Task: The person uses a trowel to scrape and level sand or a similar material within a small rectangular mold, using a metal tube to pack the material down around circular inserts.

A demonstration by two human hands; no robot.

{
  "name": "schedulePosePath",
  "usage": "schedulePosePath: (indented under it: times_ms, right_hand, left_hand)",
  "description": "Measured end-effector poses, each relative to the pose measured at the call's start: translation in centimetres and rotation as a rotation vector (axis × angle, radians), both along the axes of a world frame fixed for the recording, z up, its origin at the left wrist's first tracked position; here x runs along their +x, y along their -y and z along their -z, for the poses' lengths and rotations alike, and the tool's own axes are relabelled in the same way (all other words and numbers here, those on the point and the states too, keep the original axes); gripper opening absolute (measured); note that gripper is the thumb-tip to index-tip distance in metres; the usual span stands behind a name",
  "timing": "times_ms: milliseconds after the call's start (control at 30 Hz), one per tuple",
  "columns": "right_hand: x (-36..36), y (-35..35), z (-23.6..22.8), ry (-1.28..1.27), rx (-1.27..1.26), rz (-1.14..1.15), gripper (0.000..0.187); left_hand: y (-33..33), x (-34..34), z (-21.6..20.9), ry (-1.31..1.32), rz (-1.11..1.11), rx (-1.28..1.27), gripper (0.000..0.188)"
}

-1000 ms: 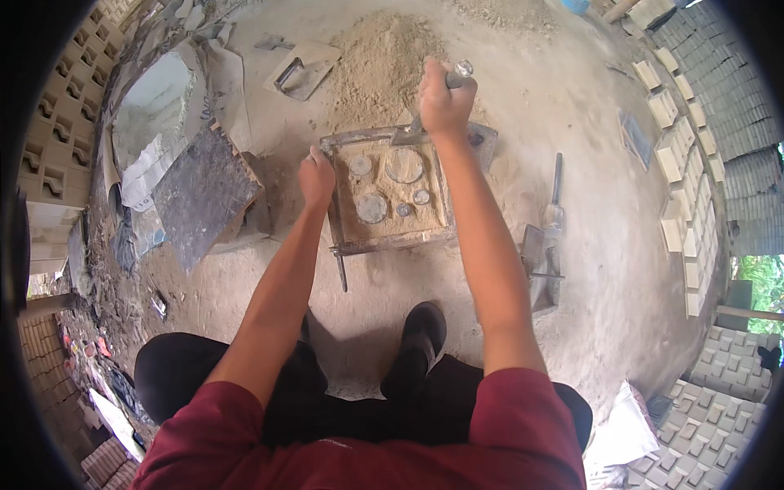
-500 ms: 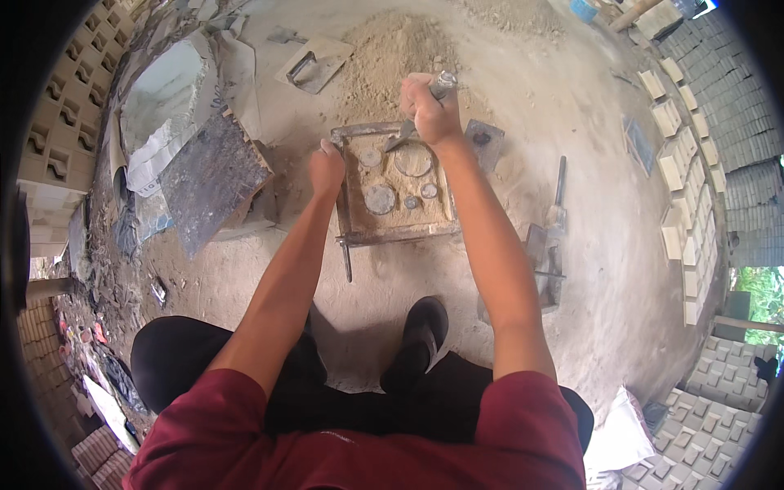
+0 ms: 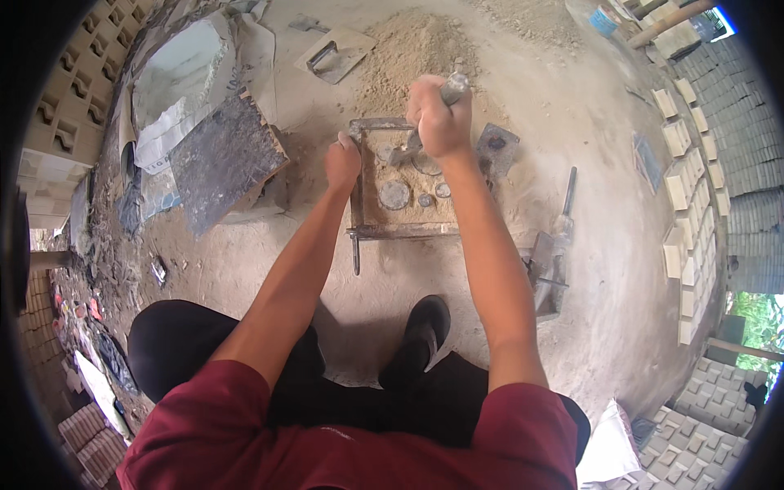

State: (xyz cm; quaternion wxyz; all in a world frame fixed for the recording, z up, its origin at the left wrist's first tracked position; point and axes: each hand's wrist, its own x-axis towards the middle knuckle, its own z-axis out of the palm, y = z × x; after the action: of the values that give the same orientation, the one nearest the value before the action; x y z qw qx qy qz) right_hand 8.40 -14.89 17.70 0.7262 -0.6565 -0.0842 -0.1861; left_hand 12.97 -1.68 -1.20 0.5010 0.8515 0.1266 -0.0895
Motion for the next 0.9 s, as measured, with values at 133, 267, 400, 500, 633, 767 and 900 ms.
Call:
schedulePosePath:
  times_ms: [133, 267, 400, 500, 633, 767, 900]
  right_hand:
    - [-0.2, -1.6, -1.4, -0.115, 0.084, 0.09, 0.035]
    - [-0.8, -2.1, 1.3, -0.049, 0.039, 0.209, 0.034]
    - [-1.4, -4.4, 0.3, -0.098, 0.102, 0.207, 0.034]
    - [-0.9, -5.4, 1.8, -0.045, -0.02, 0.276, 0.036]
    - [0.5, -8.0, -0.5, -0.183, -0.214, 0.46, 0.048]
    - [2.7, -6.3, 1.1, -0.118, -0.377, 0.612, 0.058]
    - [3.3, -7.8, -0.2, -0.042, -0.357, 0.692, 0.063]
  left_hand:
    - [-1.5, 0.2, 0.8, -0.032, 0.029, -0.052, 0.063]
    - [-0.7, -0.8, 1.5, 0.029, 0.004, -0.11, 0.063]
    - [-1.7, -1.6, 2.9, -0.03, -0.054, -0.218, 0.061]
    - [-0.9, -2.6, 2.7, -0.011, -0.107, -0.314, 0.062]
    - [-2.5, -2.6, 2.5, -0.098, -0.148, -0.419, 0.069]
    - [-1.5, -3.3, 2.0, -0.117, -0.136, -0.448, 0.068]
    - [-2.6, -2.7, 2.5, -0.171, -0.114, -0.446, 0.069]
